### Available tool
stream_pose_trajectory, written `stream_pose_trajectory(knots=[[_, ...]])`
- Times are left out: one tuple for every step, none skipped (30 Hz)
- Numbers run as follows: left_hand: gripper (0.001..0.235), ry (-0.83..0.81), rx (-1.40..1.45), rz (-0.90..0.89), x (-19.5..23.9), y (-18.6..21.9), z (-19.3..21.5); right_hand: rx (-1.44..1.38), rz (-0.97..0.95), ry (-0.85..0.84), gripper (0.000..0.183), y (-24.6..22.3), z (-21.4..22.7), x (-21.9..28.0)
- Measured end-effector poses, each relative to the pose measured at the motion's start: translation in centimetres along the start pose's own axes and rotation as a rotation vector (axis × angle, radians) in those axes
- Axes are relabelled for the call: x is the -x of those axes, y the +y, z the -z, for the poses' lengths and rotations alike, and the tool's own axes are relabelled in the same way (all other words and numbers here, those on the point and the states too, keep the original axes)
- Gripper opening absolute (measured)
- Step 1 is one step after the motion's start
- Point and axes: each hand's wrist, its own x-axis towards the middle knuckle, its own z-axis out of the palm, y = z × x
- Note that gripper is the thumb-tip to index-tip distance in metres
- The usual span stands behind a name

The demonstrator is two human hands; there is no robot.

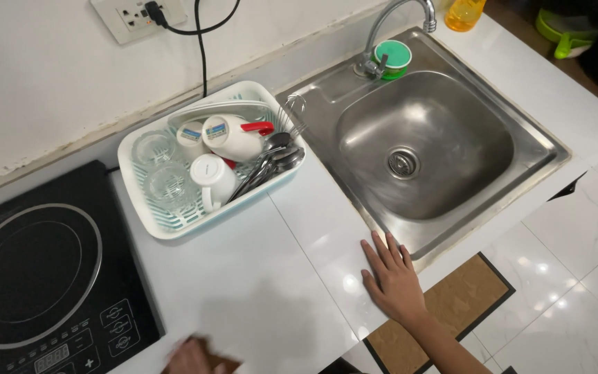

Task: The person wipes the white kitchen countertop with a brown cloth. They move the cloth back and forth across the surface near the sink and induction cooktop, occasionally adjusting the cloth's position with both hands.

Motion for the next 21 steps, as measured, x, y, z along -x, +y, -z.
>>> stream_pose_trajectory(knots=[[0.074,0.001,0.0,-0.003,-1.0,6.4,4.3,0.001,-0.002,0.002,0.057,0.0,0.0,-0.2],[0.071,0.08,0.082,-0.165,-0.1,12.1,9.3,0.001,0.009,0.006,0.056,0.1,-0.1,-0.2],[0.069,0.159,0.166,-0.326,2.5,16.7,14.6,0.001,0.019,0.011,0.056,0.2,-0.2,-0.1],[0.069,0.152,0.165,-0.342,1.9,19.3,15.3,0.004,0.002,0.011,0.056,0.2,-0.1,-0.2],[0.066,0.104,0.218,-0.474,1.4,22.0,16.0,-0.018,0.008,-0.018,0.057,0.2,0.0,-0.3],[0.064,0.052,0.273,-0.612,1.0,24.8,16.5,-0.036,0.007,-0.046,0.059,0.3,0.1,-0.2],[0.064,0.041,0.275,-0.635,0.1,26.6,15.7,-0.03,-0.017,-0.043,0.059,0.2,0.2,-0.3],[0.066,0.159,0.231,-0.74,-0.7,28.4,14.9,-0.076,-0.024,-0.064,0.061,0.0,0.4,-0.4],[0.067,0.279,0.191,-0.843,-1.4,30.4,14.0,-0.123,-0.032,-0.083,0.063,-0.1,0.7,-0.4],[0.067,0.265,0.197,-0.87,-2.2,31.5,14.3,-0.116,-0.062,-0.082,0.063,0.2,0.4,-0.5],[0.068,0.242,0.2,-0.9,-2.9,32.6,14.5,-0.061,-0.055,-0.046,0.063,0.4,0.0,-0.6],[0.068,0.212,0.201,-0.921,-3.3,33.3,14.5,-0.011,-0.043,-0.022,0.064,0.4,-0.5,-0.5],[0.068,0.19,0.204,-0.937,-2.6,33.2,14.6,-0.01,-0.068,-0.032,0.064,0.4,-0.5,0.3],[0.066,0.153,0.19,-0.923,-2.8,33.3,15.0,-0.011,-0.059,-0.028,0.065,0.4,-0.6,0.1],[0.064,0.116,0.175,-0.909,-2.9,33.3,15.5,-0.012,-0.051,-0.025,0.067,0.3,-0.6,-0.1],[0.064,0.108,0.169,-0.915,-2.6,33.1,15.7,-0.017,-0.06,-0.026,0.067,0.3,-0.5,-0.2],[0.064,0.083,0.162,-0.915,-2.4,32.8,15.9,-0.001,-0.054,-0.012,0.068,0.2,-0.4,-0.3],[0.064,0.057,0.158,-0.91,-2.1,32.5,16.1,0.017,-0.043,-0.001,0.068,0.1,-0.4,-0.3],[0.064,0.05,0.154,-0.911,-1.1,31.4,16.1,0.012,-0.047,-0.005,0.068,0.0,-0.3,0.1],[0.063,0.023,0.155,-0.92,-0.4,30.4,16.3,0.033,-0.044,-0.016,0.068,-0.1,-0.2,-0.1],[0.063,-0.004,0.157,-0.928,0.3,29.4,16.4,0.055,-0.04,-0.027,0.067,-0.2,-0.1,-0.4]])
